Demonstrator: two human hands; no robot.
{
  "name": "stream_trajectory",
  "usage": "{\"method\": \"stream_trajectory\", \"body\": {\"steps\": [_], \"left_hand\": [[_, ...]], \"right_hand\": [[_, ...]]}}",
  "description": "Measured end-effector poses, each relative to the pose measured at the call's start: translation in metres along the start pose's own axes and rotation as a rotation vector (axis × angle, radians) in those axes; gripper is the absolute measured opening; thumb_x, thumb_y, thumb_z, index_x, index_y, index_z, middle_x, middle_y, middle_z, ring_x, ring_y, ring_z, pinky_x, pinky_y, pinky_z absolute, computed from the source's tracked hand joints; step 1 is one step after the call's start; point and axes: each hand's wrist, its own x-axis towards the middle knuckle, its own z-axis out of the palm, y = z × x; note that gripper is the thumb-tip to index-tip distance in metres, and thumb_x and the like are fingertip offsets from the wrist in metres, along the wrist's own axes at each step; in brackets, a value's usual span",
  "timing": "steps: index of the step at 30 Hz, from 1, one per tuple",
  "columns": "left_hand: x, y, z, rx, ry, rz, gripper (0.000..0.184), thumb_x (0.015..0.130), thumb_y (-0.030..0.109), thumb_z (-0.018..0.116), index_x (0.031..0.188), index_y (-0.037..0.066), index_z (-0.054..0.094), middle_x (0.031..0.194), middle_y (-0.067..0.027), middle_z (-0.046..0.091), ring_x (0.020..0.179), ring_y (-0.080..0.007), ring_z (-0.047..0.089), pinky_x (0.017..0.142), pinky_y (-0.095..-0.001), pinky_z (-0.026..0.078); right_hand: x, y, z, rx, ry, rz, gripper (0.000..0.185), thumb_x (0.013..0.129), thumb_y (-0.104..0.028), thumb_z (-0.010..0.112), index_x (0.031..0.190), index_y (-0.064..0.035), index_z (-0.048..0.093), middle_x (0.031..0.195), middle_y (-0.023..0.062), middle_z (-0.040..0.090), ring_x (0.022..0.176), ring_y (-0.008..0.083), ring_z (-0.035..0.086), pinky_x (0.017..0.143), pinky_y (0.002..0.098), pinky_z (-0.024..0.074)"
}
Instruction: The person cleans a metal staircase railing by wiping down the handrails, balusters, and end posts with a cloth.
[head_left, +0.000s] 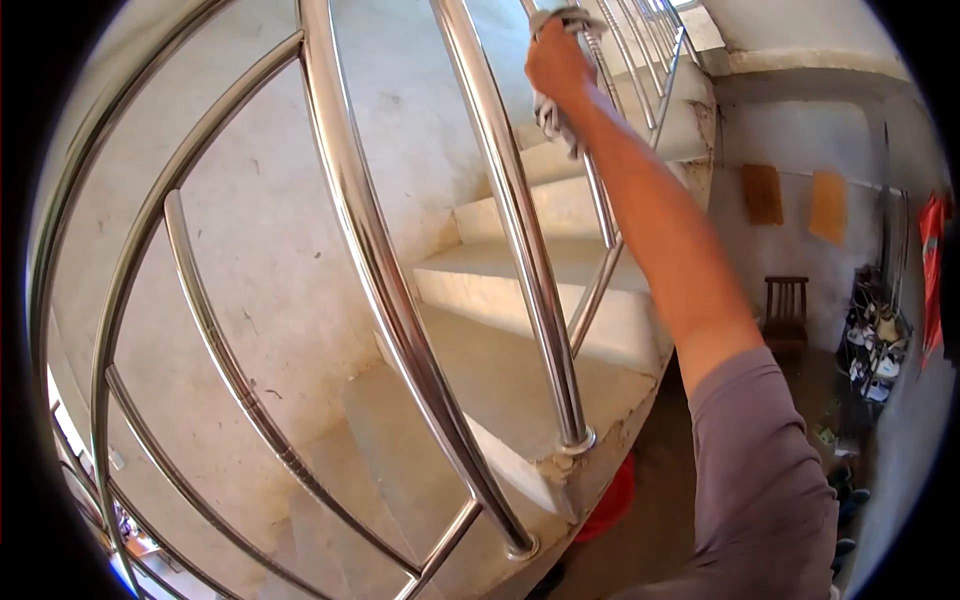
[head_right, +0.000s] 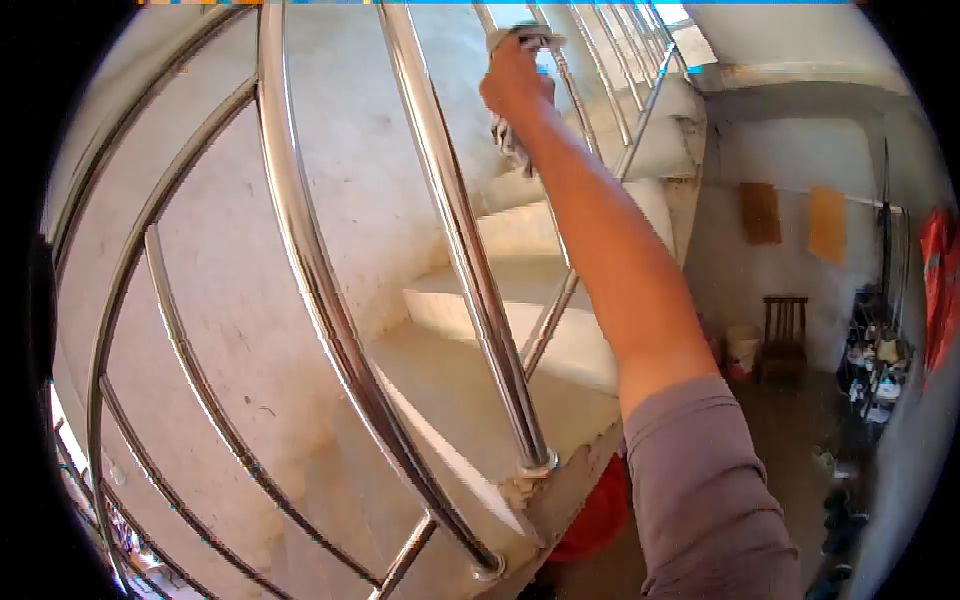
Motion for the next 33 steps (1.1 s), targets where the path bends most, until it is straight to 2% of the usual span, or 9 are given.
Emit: {"method": "stream_trajectory", "body": {"steps": [5,7,12,17,19,22,26,28,33], "left_hand": [[0.043,-0.064,0.027,0.216,0.072,0.203,0.056,0.106,0.04,0.039,0.132,-0.007,0.053,0.135,-0.0273,0.053,0.126,-0.0377,0.049,0.108,-0.042,0.037],[0.038,-0.045,0.04,0.043,0.057,-0.104,0.061,0.106,0.041,0.041,0.147,-0.004,0.038,0.152,-0.0266,0.036,0.141,-0.0365,0.035,0.118,-0.0397,0.027],[0.046,-0.074,0.051,0.065,0.122,-0.013,0.062,0.106,0.041,0.041,0.147,-0.005,0.036,0.152,-0.0265,0.035,0.141,-0.037,0.035,0.117,-0.0404,0.029],[0.06,-0.102,0.037,0.107,0.112,0.029,0.054,0.106,0.031,0.042,0.145,-0.005,0.037,0.151,-0.0253,0.036,0.142,-0.0359,0.034,0.118,-0.0392,0.029],[0.085,-0.168,0.02,-0.846,-0.168,-0.129,0.047,0.105,0.019,0.042,0.146,-0.005,0.037,0.151,-0.0235,0.037,0.141,-0.0341,0.036,0.118,-0.0378,0.03],[0.082,-0.167,0.053,-0.413,0.114,0.164,0.047,0.103,0.011,0.041,0.147,-0.004,0.035,0.151,-0.0217,0.037,0.139,-0.0321,0.038,0.118,-0.0363,0.031],[0.081,-0.15,0.024,-0.825,-0.156,-0.178,0.046,0.104,0.011,0.041,0.147,-0.005,0.034,0.15,-0.0223,0.038,0.138,-0.0322,0.039,0.117,-0.0369,0.033],[0.067,-0.139,0.046,-0.108,0.099,0.205,0.048,0.105,0.015,0.043,0.147,-0.005,0.034,0.149,-0.0233,0.039,0.138,-0.0324,0.039,0.115,-0.0376,0.034],[0.05,-0.075,0.048,-0.096,0.125,-0.007,0.055,0.105,0.025,0.048,0.148,-0.006,0.032,0.15,-0.0244,0.038,0.137,-0.0334,0.04,0.114,-0.0396,0.036]], "right_hand": [[0.055,-0.007,0.013,0.174,0.012,0.007,0.052,0.085,-0.015,0.063,0.132,-0.007,0.042,0.112,0.0244,0.067,0.102,0.0436,0.065,0.089,0.0495,0.0517],[0.076,0.012,0.028,0.281,-0.014,-0.077,0.056,0.084,-0.031,0.067,0.122,0.0076,0.052,0.12,0.0304,0.062,0.109,0.0448,0.063,0.092,0.0493,0.0512],[0.007,0.049,-0.006,0.317,-0.113,-0.147,0.06,0.087,-0.046,0.062,0.116,0.0059,0.058,0.11,0.0301,0.066,0.106,0.044,0.064,0.092,0.0503,0.0497],[-0.018,0.099,-0.055,0.043,0.242,-0.234,0.042,0.092,-0.042,0.061,0.109,-0.0045,0.055,0.106,0.0266,0.065,0.098,0.0473,0.062,0.082,0.0546,0.0502],[-0.021,0.14,-0.018,0.041,0.178,-0.394,0.037,0.092,-0.032,0.061,0.115,-0.004,0.051,0.11,0.0295,0.061,0.098,0.0495,0.061,0.08,0.0555,0.0499],[-0.066,0.151,-0.003,0.014,0.027,-0.188,0.047,0.091,-0.018,0.06,0.131,-0.0051,0.037,0.114,0.0363,0.056,0.101,0.0549,0.056,0.081,0.0576,0.0464],[-0.118,0.162,-0.012,0.126,-0.006,-0.076,0.039,0.092,-0.018,0.058,0.124,-0.0017,0.043,0.112,0.0351,0.056,0.096,0.0561,0.055,0.084,0.0582,0.0436],[-0.126,0.164,-0.011,0.059,0.097,-0.143,0.036,0.092,-0.017,0.057,0.121,0.0,0.046,0.109,0.0341,0.057,0.094,0.055,0.055,0.083,0.0574,0.0436],[-0.168,0.163,-0.011,0.016,0.213,-0.073,0.029,0.092,-0.015,0.055,0.113,0.0046,0.051,0.102,0.0341,0.057,0.088,0.0521,0.054,0.081,0.0557,0.0434]]}}
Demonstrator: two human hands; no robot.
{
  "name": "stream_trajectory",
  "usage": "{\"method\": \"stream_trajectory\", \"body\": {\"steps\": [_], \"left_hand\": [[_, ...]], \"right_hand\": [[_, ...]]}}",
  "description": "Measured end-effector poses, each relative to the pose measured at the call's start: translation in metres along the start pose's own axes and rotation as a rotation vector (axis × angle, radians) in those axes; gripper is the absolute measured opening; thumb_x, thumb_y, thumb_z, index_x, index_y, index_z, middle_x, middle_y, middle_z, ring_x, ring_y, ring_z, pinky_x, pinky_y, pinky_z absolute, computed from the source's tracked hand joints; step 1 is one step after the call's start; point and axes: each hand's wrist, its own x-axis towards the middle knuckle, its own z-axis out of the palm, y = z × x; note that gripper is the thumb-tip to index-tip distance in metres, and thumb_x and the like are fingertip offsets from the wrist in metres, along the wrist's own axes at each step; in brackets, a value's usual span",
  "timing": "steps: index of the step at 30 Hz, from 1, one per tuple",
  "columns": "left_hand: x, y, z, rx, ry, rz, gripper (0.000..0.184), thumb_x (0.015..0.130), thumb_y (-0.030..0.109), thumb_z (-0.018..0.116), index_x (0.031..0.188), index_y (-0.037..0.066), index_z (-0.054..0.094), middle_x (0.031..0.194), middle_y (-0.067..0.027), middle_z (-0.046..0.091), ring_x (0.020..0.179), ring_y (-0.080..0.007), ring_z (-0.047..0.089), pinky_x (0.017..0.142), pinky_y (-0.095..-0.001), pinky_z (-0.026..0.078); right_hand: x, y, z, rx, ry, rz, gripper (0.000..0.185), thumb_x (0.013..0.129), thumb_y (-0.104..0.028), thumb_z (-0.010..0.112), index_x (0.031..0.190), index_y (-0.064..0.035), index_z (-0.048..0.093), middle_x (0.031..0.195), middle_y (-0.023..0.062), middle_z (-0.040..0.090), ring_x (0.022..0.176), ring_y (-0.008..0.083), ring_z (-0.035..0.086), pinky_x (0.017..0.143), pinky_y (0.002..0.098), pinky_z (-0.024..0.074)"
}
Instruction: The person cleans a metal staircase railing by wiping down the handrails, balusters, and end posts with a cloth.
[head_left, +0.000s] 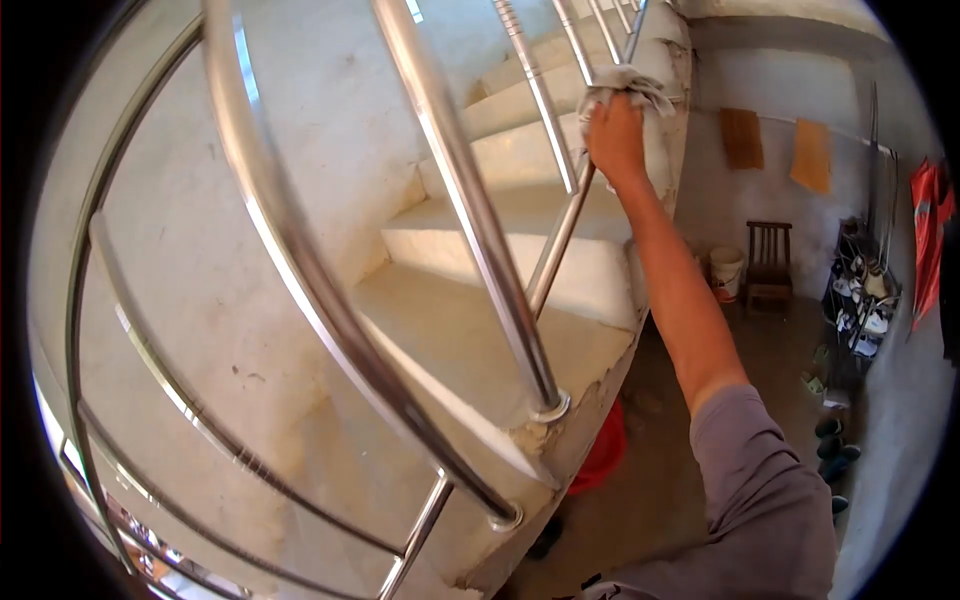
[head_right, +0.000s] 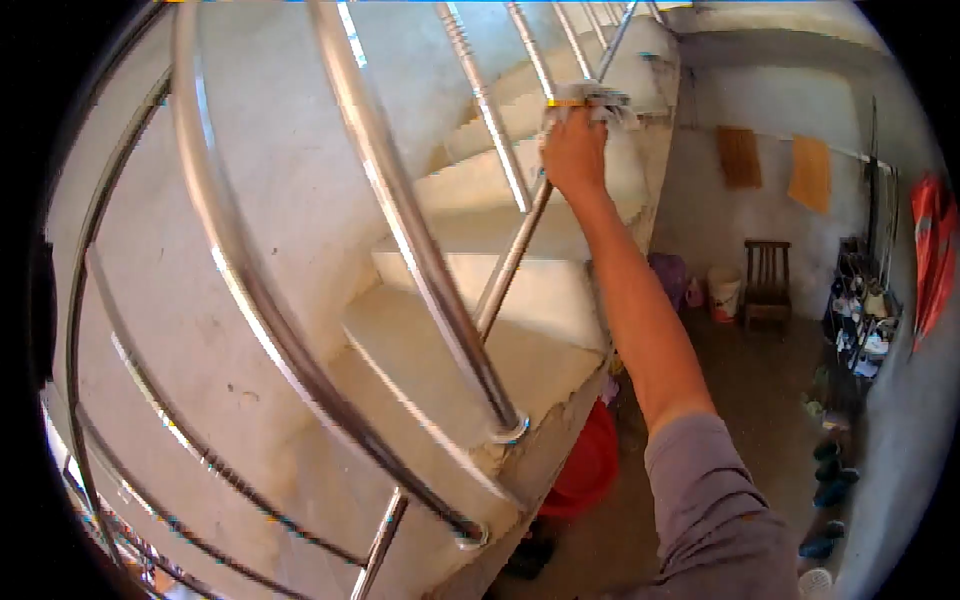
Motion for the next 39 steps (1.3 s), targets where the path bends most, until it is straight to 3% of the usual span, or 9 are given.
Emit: {"method": "stream_trajectory", "body": {"steps": [3,6,12,19,24,29,32,36,39], "left_hand": [[0.009,-0.012,0.004,-0.072,-0.01,-0.007,0.062,0.104,0.032,0.05,0.148,-0.006,0.031,0.149,-0.0262,0.038,0.134,-0.0367,0.043,0.112,-0.0419,0.037],[0.069,-0.129,0.017,0.409,0.326,0.759,0.051,0.103,0.045,0.048,0.135,0.006,0.056,0.116,-0.0132,0.065,0.108,-0.025,0.062,0.094,-0.0355,0.047],[0.011,-0.024,0.011,0.322,0.182,0.342,0.062,0.097,0.054,0.051,0.139,0.008,0.054,0.127,-0.0196,0.062,0.118,-0.0344,0.06,0.102,-0.0442,0.044],[-0.103,0.001,-0.026,-0.136,0.177,0.384,0.05,0.098,0.042,0.053,0.138,0.011,0.056,0.125,-0.0145,0.064,0.116,-0.0264,0.061,0.1,-0.0441,0.046],[-0.338,0.041,-0.072,-1.023,-0.696,-0.355,0.074,0.09,0.018,0.062,0.155,0.006,0.028,0.157,-0.0201,0.032,0.141,-0.0325,0.037,0.11,-0.0451,0.036],[-0.45,0.06,-0.061,-1.186,-0.63,-1.121,0.054,0.098,0.012,0.056,0.147,0.002,0.037,0.137,-0.0095,0.051,0.123,-0.0168,0.049,0.1,-0.032,0.044],[-0.445,0.053,-0.057,-1.087,-0.483,-1.238,0.045,0.099,0.011,0.057,0.141,0.001,0.045,0.125,-0.0068,0.058,0.109,-0.0132,0.056,0.093,-0.0284,0.047],[-0.374,0.048,-0.038,-1.097,-0.185,-0.92,0.048,0.099,0.015,0.058,0.143,0.003,0.042,0.124,-0.0078,0.06,0.106,-0.0152,0.058,0.089,-0.0314,0.05],[-0.345,0.057,0.009,-0.987,-0.157,-0.715,0.058,0.095,0.013,0.061,0.147,0.002,0.037,0.124,-0.0101,0.057,0.102,-0.0188,0.06,0.088,-0.0325,0.049]], "right_hand": [[-0.036,-0.011,-0.018,0.026,-0.053,0.162,0.021,0.088,-0.011,0.056,0.1,0.0064,0.054,0.094,0.0322,0.057,0.09,0.0484,0.055,0.082,0.056,0.0432],[-0.067,-0.037,-0.051,0.025,-0.1,0.204,0.028,0.087,-0.018,0.057,0.103,0.0053,0.055,0.098,0.0309,0.06,0.092,0.0472,0.058,0.082,0.053,0.046],[-0.11,-0.11,-0.143,0.626,-0.389,0.767,0.04,0.088,-0.023,0.062,0.119,0.0032,0.06,0.096,0.0059,0.065,0.083,0.0173,0.059,0.08,0.0334,0.0493],[-0.199,-0.284,-0.223,0.817,-0.639,0.531,0.037,0.093,-0.021,0.064,0.122,0.0016,0.06,0.106,0.003,0.065,0.09,0.0105,0.059,0.078,0.0267,0.0479],[-0.238,-0.417,-0.255,0.853,-1.475,-0.288,0.045,0.083,-0.023,0.071,0.122,-0.003,0.058,0.105,0.0179,0.062,0.096,0.0359,0.062,0.085,0.0433,0.0504],[-0.292,-0.452,-0.259,1.152,-1.78,-0.42,0.056,0.086,-0.023,0.071,0.136,-0.006,0.053,0.131,0.018,0.053,0.126,0.0379,0.048,0.104,0.0463,0.0414],[-0.25,-0.422,-0.241,1.173,-1.581,-0.466,0.059,0.088,-0.035,0.071,0.135,-0.0032,0.053,0.142,0.0194,0.049,0.13,0.0359,0.048,0.11,0.0445,0.0387],[-0.161,-0.35,-0.187,1.153,-0.701,0.369,0.057,0.089,-0.018,0.071,0.14,-0.0029,0.049,0.139,0.0143,0.052,0.131,0.0259,0.049,0.109,0.0392,0.0395],[-0.114,-0.307,-0.13,0.548,-0.344,0.072,0.066,0.093,-0.035,0.068,0.144,-0.0022,0.042,0.138,0.0216,0.049,0.13,0.0289,0.049,0.107,0.0399,0.0405]]}}
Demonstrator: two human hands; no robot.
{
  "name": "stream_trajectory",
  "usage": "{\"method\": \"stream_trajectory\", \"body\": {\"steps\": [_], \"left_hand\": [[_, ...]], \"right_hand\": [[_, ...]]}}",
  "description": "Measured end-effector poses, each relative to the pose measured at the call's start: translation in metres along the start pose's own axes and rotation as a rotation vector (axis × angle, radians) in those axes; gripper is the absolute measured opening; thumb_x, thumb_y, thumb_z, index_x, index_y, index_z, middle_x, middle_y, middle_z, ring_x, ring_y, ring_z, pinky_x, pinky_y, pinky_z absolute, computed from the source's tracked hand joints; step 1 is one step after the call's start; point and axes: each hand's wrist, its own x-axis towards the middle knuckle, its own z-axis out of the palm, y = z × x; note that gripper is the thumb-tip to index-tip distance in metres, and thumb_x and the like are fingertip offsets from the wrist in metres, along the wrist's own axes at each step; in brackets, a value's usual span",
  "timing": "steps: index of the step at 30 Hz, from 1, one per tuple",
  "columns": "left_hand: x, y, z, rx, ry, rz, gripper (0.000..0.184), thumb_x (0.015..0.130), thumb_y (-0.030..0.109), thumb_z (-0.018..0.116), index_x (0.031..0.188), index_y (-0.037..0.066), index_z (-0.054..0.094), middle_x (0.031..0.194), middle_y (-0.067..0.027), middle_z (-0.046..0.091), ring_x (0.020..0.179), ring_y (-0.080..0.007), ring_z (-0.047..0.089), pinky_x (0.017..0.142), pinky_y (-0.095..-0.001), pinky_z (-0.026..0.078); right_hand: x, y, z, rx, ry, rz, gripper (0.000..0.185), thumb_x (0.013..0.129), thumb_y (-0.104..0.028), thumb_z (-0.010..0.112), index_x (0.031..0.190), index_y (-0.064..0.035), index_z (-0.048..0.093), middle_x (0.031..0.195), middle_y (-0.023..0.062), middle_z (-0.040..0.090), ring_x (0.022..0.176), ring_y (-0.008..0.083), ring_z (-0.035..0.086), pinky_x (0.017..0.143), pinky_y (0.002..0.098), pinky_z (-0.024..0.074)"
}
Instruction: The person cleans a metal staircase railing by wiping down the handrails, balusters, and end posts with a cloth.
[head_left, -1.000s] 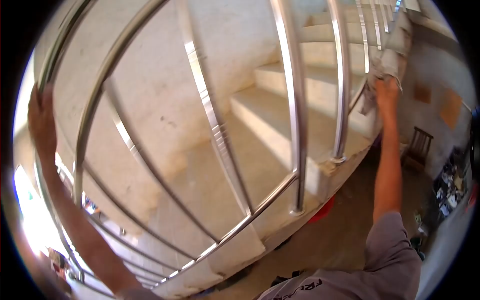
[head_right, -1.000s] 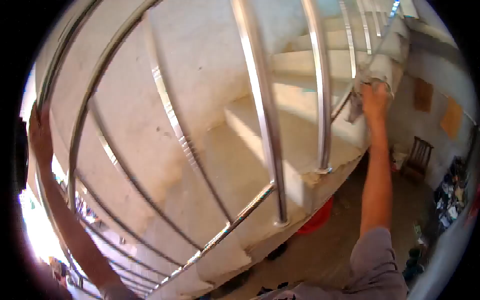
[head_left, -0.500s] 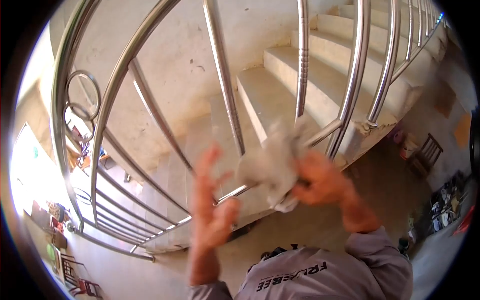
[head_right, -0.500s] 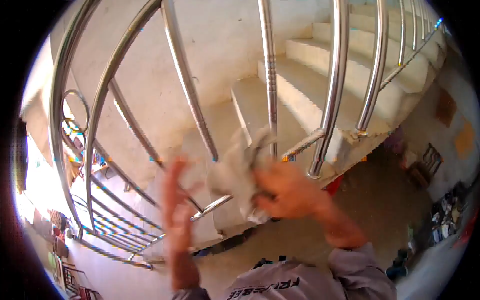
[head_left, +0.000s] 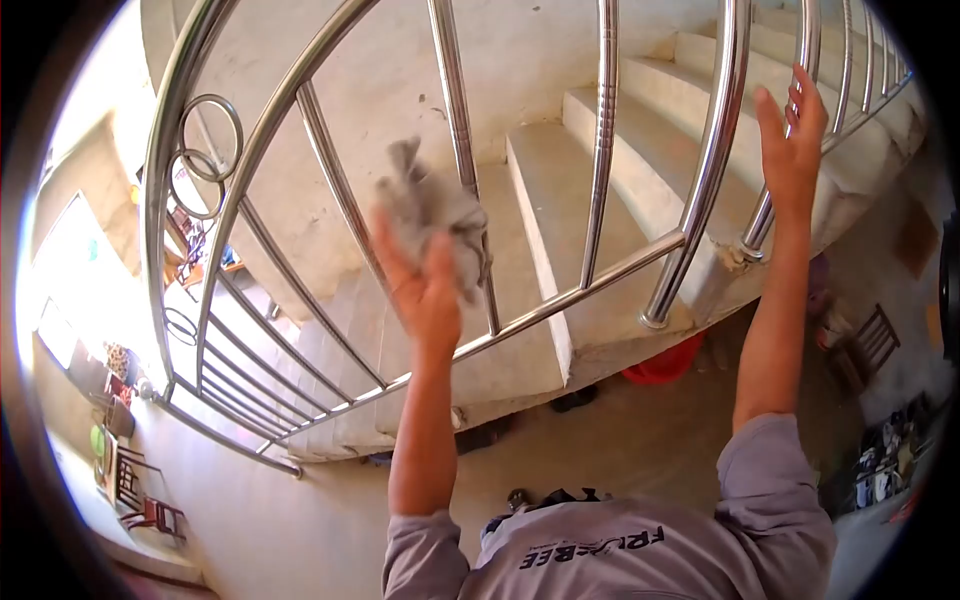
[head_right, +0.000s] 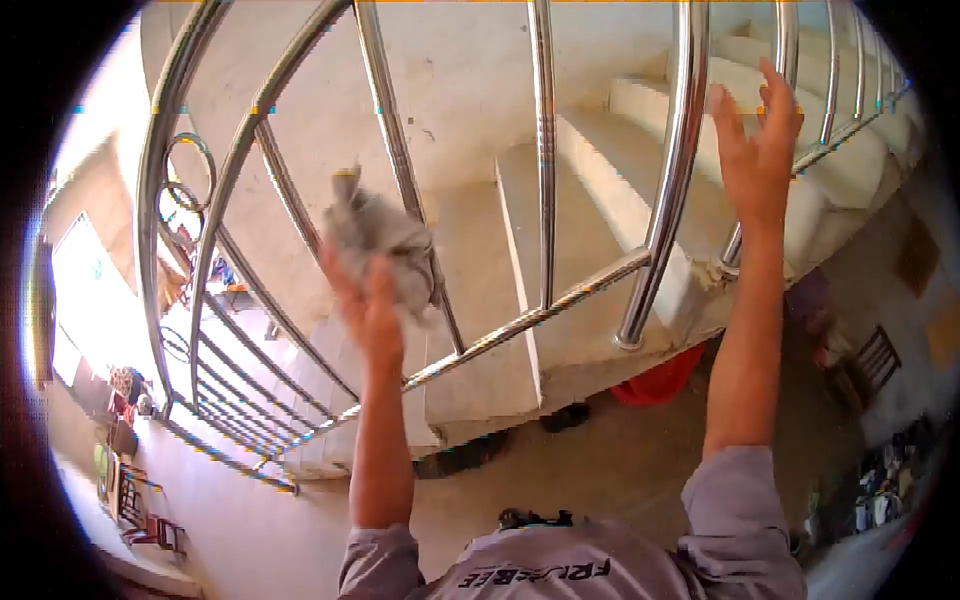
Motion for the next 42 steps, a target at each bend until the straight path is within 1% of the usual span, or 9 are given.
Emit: {"method": "stream_trajectory", "body": {"steps": [5,8,15,21,25,26,29,35,42], "left_hand": [[-0.023,-0.059,0.015,0.498,-0.082,0.215,0.067,0.089,0.011,0.067,0.147,0.0,0.035,0.12,-0.0232,0.054,0.102,-0.0358,0.057,0.09,-0.0428,0.047],[-0.068,-0.087,-0.011,0.718,-0.05,0.338,0.065,0.088,0.009,0.066,0.146,0.0,0.037,0.119,-0.0266,0.055,0.104,-0.0412,0.057,0.091,-0.0448,0.047],[-0.233,-0.07,-0.123,0.852,-0.458,-0.191,0.048,0.085,0.017,0.069,0.13,0.007,0.059,0.118,-0.0246,0.063,0.107,-0.0428,0.061,0.091,-0.0421,0.05],[-0.313,-0.015,-0.208,0.44,0.098,-0.941,0.041,0.091,0.027,0.069,0.123,0.003,0.062,0.094,-0.0033,0.068,0.08,-0.0119,0.061,0.073,-0.0296,0.052],[-0.314,-0.004,-0.251,0.088,0.31,-0.834,0.035,0.096,0.028,0.065,0.122,0.004,0.063,0.093,0.0,0.066,0.078,-0.0095,0.06,0.069,-0.028,0.051],[-0.303,0.004,-0.254,0.034,0.35,-0.829,0.035,0.098,0.03,0.063,0.121,0.004,0.063,0.094,0.0004,0.066,0.079,-0.0096,0.06,0.07,-0.0277,0.051],[-0.287,0.026,-0.285,-0.316,0.239,-0.871,0.054,0.102,0.043,0.05,0.146,0.013,0.04,0.136,-0.0023,0.053,0.122,-0.0189,0.053,0.101,-0.0346,0.044],[-0.259,0.11,-0.38,-0.436,0.098,-1.019,0.069,0.102,0.045,0.05,0.157,0.016,0.02,0.152,-0.0065,0.038,0.135,-0.0241,0.043,0.105,-0.0472,0.042],[-0.26,0.179,-0.491,0.118,-0.041,-0.806,0.057,0.102,0.03,0.055,0.149,0.004,0.037,0.141,-0.0177,0.054,0.124,-0.0268,0.057,0.092,-0.0383,0.053]], "right_hand": [[-0.016,0.049,0.048,0.265,-0.041,0.154,0.054,0.103,-0.041,0.05,0.137,0.0011,0.047,0.118,0.0163,0.061,0.108,0.0234,0.062,0.096,0.0346,0.0488],[-0.035,0.014,0.055,0.736,-0.222,0.501,0.042,0.105,-0.046,0.043,0.091,-0.0073,0.053,0.067,0.005,0.058,0.05,0.0124,0.055,0.044,0.028,0.0431],[-0.039,0.028,0.057,0.809,-0.251,0.554,0.036,0.104,-0.044,0.046,0.094,-0.01,0.056,0.074,0.0021,0.06,0.057,0.01,0.055,0.054,0.0269,0.0467],[-0.14,-0.049,0.015,0.174,-0.159,0.131,0.046,0.1,-0.014,0.055,0.142,0.0008,0.045,0.138,0.0181,0.054,0.132,0.027,0.048,0.111,0.0376,0.0341],[-0.325,-0.186,-0.008,0.618,-1.13,0.068,0.057,0.098,-0.024,0.059,0.145,0.0025,0.039,0.138,0.0196,0.049,0.131,0.0312,0.048,0.111,0.0424,0.0354],[-0.347,-0.241,-0.02,0.884,-1.596,0.662,0.07,0.094,-0.029,0.065,0.149,0.0009,0.032,0.141,0.0216,0.043,0.136,0.0342,0.042,0.111,0.0446,0.0361],[-0.436,-0.336,-0.029,0.947,-1.434,0.102,0.067,0.085,-0.022,0.074,0.144,-0.012,0.045,0.148,0.0201,0.038,0.127,0.036,0.05,0.101,0.0436,0.0471],[-0.46,-0.42,0.024,0.873,-1.593,0.264,0.052,0.087,-0.013,0.069,0.136,-0.011,0.054,0.136,0.0219,0.052,0.127,0.0336,0.052,0.104,0.0391,0.0443],[-0.283,-0.484,0.13,0.814,-0.585,0.174,0.049,0.085,-0.004,0.066,0.132,-0.0041,0.055,0.127,0.0181,0.059,0.12,0.0312,0.057,0.1,0.0396,0.0453]]}}
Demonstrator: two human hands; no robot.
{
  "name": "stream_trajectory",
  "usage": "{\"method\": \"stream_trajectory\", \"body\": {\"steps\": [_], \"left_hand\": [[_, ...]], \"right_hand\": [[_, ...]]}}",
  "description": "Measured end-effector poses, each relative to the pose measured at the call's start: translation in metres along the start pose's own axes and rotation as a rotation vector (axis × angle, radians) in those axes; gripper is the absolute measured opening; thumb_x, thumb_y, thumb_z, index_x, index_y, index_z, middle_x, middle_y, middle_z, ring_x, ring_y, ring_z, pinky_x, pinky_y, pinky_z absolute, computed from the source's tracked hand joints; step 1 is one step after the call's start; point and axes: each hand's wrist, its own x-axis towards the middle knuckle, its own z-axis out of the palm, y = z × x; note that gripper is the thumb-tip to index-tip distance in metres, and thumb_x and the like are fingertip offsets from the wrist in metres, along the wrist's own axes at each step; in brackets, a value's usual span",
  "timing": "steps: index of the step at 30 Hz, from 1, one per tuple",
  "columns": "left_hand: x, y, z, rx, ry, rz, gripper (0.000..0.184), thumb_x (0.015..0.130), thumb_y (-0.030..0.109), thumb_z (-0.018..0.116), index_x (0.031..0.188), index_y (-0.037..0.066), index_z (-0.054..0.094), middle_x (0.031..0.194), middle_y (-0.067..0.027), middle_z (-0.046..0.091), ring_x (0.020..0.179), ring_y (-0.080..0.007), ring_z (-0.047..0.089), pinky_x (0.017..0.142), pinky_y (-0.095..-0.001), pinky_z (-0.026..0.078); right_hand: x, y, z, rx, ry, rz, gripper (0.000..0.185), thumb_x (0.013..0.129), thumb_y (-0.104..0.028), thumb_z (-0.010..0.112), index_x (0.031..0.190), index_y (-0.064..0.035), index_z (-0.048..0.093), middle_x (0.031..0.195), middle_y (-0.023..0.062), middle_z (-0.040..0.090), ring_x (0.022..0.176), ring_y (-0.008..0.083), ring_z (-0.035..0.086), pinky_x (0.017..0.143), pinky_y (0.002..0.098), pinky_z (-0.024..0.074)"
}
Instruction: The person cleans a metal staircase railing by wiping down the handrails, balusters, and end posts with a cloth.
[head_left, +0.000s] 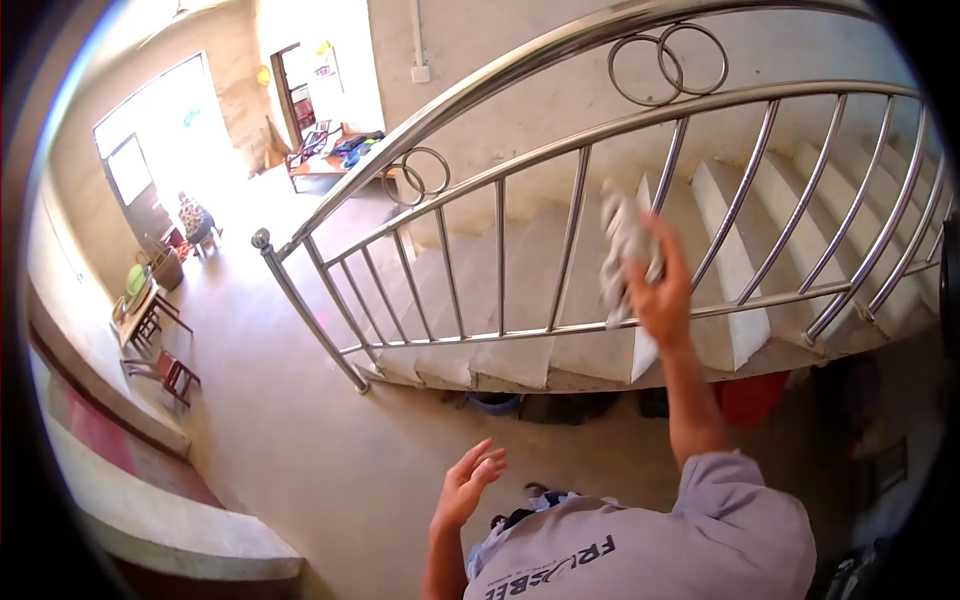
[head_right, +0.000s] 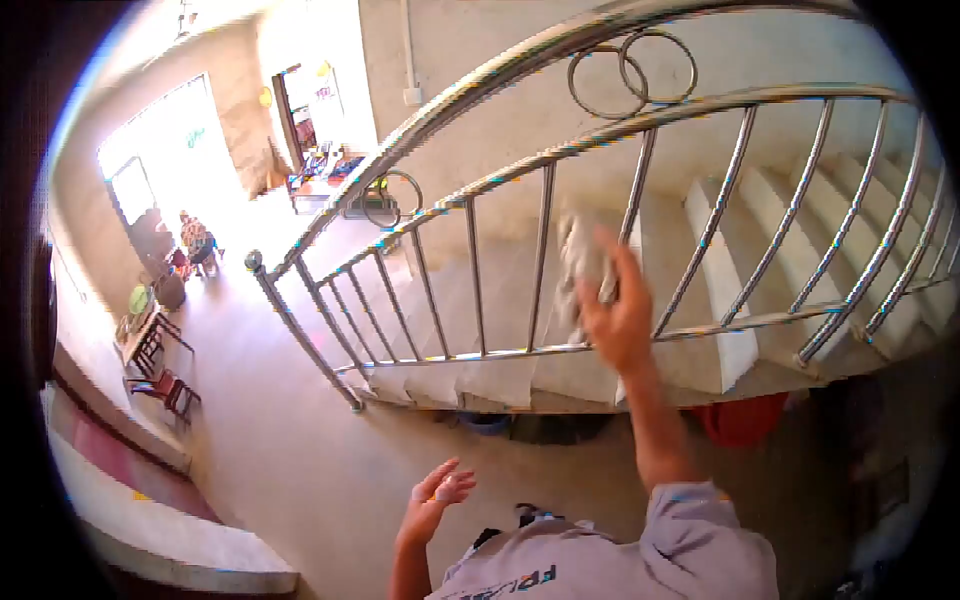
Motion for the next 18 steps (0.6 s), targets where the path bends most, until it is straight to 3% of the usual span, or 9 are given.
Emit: {"method": "stream_trajectory", "body": {"steps": [2,4,6,7,9,10,14,16,18], "left_hand": [[-0.002,-0.013,-0.024,0.081,0.182,-0.067,0.048,0.101,0.027,0.056,0.137,-0.005,0.05,0.118,-0.0175,0.068,0.106,-0.0246,0.067,0.088,-0.0337,0.054],[0.0,-0.022,-0.039,0.037,0.219,-0.086,0.044,0.101,0.022,0.058,0.135,-0.006,0.053,0.116,-0.0172,0.069,0.103,-0.0227,0.068,0.088,-0.032,0.054],[0.007,-0.022,-0.049,-0.037,0.255,-0.099,0.04,0.1,0.016,0.059,0.132,-0.008,0.054,0.114,-0.0182,0.07,0.1,-0.0205,0.068,0.088,-0.0299,0.054],[0.014,-0.024,-0.056,-0.032,0.256,-0.098,0.04,0.1,0.016,0.059,0.132,-0.008,0.054,0.114,-0.0182,0.07,0.1,-0.0205,0.068,0.088,-0.0299,0.054],[0.027,-0.026,-0.071,-0.01,0.246,-0.105,0.04,0.099,0.015,0.059,0.131,-0.009,0.054,0.114,-0.0184,0.07,0.101,-0.0203,0.068,0.088,-0.0302,0.054],[0.037,-0.023,-0.08,-0.003,0.249,-0.106,0.04,0.099,0.015,0.059,0.131,-0.009,0.054,0.114,-0.0184,0.07,0.101,-0.0203,0.068,0.088,-0.0302,0.054],[0.071,0.0,-0.12,0.195,0.253,-0.132,0.041,0.1,0.019,0.057,0.129,-0.01,0.055,0.11,-0.0185,0.071,0.097,-0.0228,0.07,0.085,-0.0319,0.054],[0.092,0.006,-0.147,0.143,0.307,-0.11,0.04,0.097,0.015,0.062,0.126,-0.012,0.057,0.107,-0.0184,0.072,0.095,-0.0196,0.069,0.085,-0.0301,0.054],[0.111,0.016,-0.17,0.201,0.323,-0.1,0.039,0.099,0.019,0.059,0.126,-0.01,0.058,0.106,-0.0179,0.072,0.094,-0.0198,0.07,0.083,-0.0303,0.054]], "right_hand": [[0.069,-0.01,0.004,-0.134,0.104,-0.25,0.051,0.082,-0.003,0.067,0.132,-0.0064,0.056,0.127,0.0174,0.059,0.118,0.0324,0.058,0.101,0.0423,0.044],[0.118,-0.005,0.022,-0.258,0.158,-0.378,0.053,0.08,-0.004,0.068,0.132,-0.008,0.057,0.127,0.0164,0.059,0.117,0.0318,0.058,0.102,0.0445,0.042],[0.149,0.005,0.054,-0.715,0.137,-0.532,0.043,0.076,-0.008,0.071,0.119,-0.011,0.063,0.112,0.0109,0.064,0.107,0.0289,0.061,0.108,0.0504,0.0347],[0.153,0.015,0.071,-0.714,0.142,-0.529,0.043,0.076,-0.008,0.071,0.119,-0.011,0.063,0.112,0.0109,0.064,0.107,0.0289,0.061,0.108,0.0504,0.0347],[0.153,0.043,0.111,-0.919,-0.076,-0.35,0.028,0.075,-0.013,0.072,0.102,-0.0133,0.064,0.096,0.005,0.064,0.098,0.0239,0.062,0.112,0.055,0.0273],[0.149,0.046,0.128,-0.857,-0.022,-0.42,0.017,0.076,-0.014,0.069,0.091,-0.0129,0.061,0.084,0.0032,0.06,0.092,0.0239,0.062,0.112,0.0568,0.0291],[0.121,0.055,0.191,-0.737,-0.131,-0.377,0.021,0.077,-0.014,0.066,0.098,-0.0126,0.065,0.092,0.0046,0.062,0.098,0.0236,0.062,0.111,0.056,0.0301],[0.11,0.063,0.214,-0.661,-0.28,-0.483,0.049,0.067,-0.014,0.076,0.115,-0.0129,0.065,0.105,0.0056,0.063,0.106,0.0225,0.06,0.112,0.0524,0.0286],[0.107,0.063,0.222,-0.639,-0.329,-0.455,0.052,0.066,-0.013,0.075,0.118,-0.0124,0.064,0.109,0.0063,0.062,0.109,0.0228,0.059,0.111,0.0518,0.029]]}}
